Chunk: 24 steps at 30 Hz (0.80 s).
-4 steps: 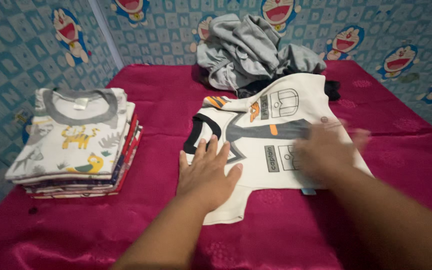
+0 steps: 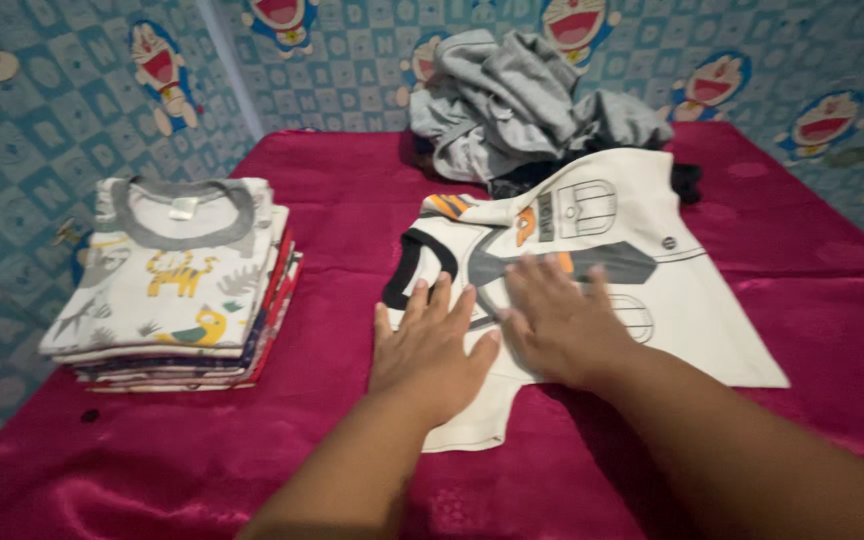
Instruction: The person smooths out a white shirt with their hands on a bed, folds the sides inward, and سپس folds it into a square before placing it on a stack of laundry.
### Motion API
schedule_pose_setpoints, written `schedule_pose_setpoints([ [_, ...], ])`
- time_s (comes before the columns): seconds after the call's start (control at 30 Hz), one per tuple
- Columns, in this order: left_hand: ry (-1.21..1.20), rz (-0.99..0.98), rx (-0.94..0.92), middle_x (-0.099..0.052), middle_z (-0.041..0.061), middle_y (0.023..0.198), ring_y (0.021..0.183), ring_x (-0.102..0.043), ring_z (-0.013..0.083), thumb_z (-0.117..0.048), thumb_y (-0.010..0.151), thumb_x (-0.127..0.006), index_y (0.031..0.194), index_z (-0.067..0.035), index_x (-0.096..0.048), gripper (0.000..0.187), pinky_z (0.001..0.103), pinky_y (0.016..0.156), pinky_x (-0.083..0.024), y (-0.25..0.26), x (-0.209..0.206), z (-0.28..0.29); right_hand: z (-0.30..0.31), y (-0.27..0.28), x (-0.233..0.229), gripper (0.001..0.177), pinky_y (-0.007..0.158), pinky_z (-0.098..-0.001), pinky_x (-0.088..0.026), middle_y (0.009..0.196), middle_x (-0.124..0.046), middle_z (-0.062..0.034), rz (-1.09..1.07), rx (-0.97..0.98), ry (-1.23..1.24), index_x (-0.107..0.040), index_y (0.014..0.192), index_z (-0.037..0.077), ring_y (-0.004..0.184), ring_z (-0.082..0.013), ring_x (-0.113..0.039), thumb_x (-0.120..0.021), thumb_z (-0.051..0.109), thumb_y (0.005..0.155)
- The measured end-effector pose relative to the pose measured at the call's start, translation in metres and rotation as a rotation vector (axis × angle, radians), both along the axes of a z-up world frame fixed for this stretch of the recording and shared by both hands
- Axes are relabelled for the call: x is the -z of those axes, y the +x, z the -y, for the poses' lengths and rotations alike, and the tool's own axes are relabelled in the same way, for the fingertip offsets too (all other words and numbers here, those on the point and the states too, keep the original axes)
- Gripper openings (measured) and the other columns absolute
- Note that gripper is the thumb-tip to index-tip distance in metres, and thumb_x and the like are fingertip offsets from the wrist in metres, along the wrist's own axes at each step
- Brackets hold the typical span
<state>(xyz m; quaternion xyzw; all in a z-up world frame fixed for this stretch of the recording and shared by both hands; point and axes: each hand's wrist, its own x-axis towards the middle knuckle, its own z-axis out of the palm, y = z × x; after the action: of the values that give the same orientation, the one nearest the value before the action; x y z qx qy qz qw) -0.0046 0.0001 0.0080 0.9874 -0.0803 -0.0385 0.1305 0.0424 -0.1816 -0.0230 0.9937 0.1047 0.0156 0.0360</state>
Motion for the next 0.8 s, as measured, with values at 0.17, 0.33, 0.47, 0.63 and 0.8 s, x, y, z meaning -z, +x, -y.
schedule_pose_setpoints([
  [0.17, -0.037, 0.013, 0.011, -0.011, 0.003, 0.169, 0.156, -0.004, 0.0230, -0.056, 0.096, -0.039, 0.158, -0.024, -0.025, 0.071, 0.057, 0.123, -0.001, 0.000, 0.001, -0.002, 0.023, 0.010, -0.005, 0.068, 0.120, -0.0557, -0.009, 0.167, -0.010, -0.0105, -0.009, -0.007, 0.125, -0.019, 0.158, 0.013, 0.153, -0.0313, -0.008, -0.026, 0.050, 0.101],
  [0.33, -0.017, 0.004, 0.007, -0.011, 0.003, 0.169, 0.156, -0.004, 0.0229, -0.055, 0.095, -0.039, 0.158, -0.024, -0.025, 0.072, 0.058, 0.122, -0.001, 0.002, -0.001, -0.001, 0.090, 0.013, -0.021, 0.069, 0.124, -0.0612, -0.010, 0.171, -0.012, -0.0061, -0.079, 0.379, 0.134, -0.019, 0.161, 0.019, 0.157, -0.0272, -0.008, -0.025, 0.053, 0.101],
  [0.47, 0.001, 0.035, 0.004, -0.012, 0.004, 0.168, 0.155, -0.004, 0.0237, -0.055, 0.096, -0.038, 0.158, -0.022, -0.026, 0.071, 0.062, 0.122, -0.001, 0.002, 0.002, 0.001, 0.101, 0.005, -0.034, 0.069, 0.121, -0.0695, -0.002, 0.170, -0.011, -0.0065, -0.106, 0.560, 0.109, -0.020, 0.160, 0.017, 0.157, -0.0286, -0.006, -0.026, 0.054, 0.102],
  [0.63, 0.070, 0.169, 0.124, -0.017, 0.009, 0.169, 0.158, -0.007, 0.0247, -0.044, 0.098, -0.041, 0.155, -0.014, -0.035, 0.065, 0.071, 0.116, -0.004, 0.012, 0.006, 0.037, 0.063, -0.004, -0.005, 0.063, 0.122, -0.0596, -0.016, 0.169, -0.022, -0.0091, 0.042, 0.193, 0.170, -0.032, 0.157, 0.015, 0.158, -0.0280, -0.015, -0.030, 0.046, 0.102],
  [0.8, 0.018, 0.024, 0.278, -0.012, 0.002, 0.170, 0.156, -0.007, 0.0220, -0.047, 0.101, -0.033, 0.157, -0.029, -0.029, 0.059, 0.069, 0.119, -0.003, 0.048, 0.020, 0.063, 0.064, -0.005, 0.000, 0.070, 0.121, -0.0529, -0.013, 0.168, -0.017, -0.0061, 0.023, 0.155, 0.122, -0.024, 0.161, 0.019, 0.155, -0.0263, -0.012, -0.027, 0.053, 0.100],
])
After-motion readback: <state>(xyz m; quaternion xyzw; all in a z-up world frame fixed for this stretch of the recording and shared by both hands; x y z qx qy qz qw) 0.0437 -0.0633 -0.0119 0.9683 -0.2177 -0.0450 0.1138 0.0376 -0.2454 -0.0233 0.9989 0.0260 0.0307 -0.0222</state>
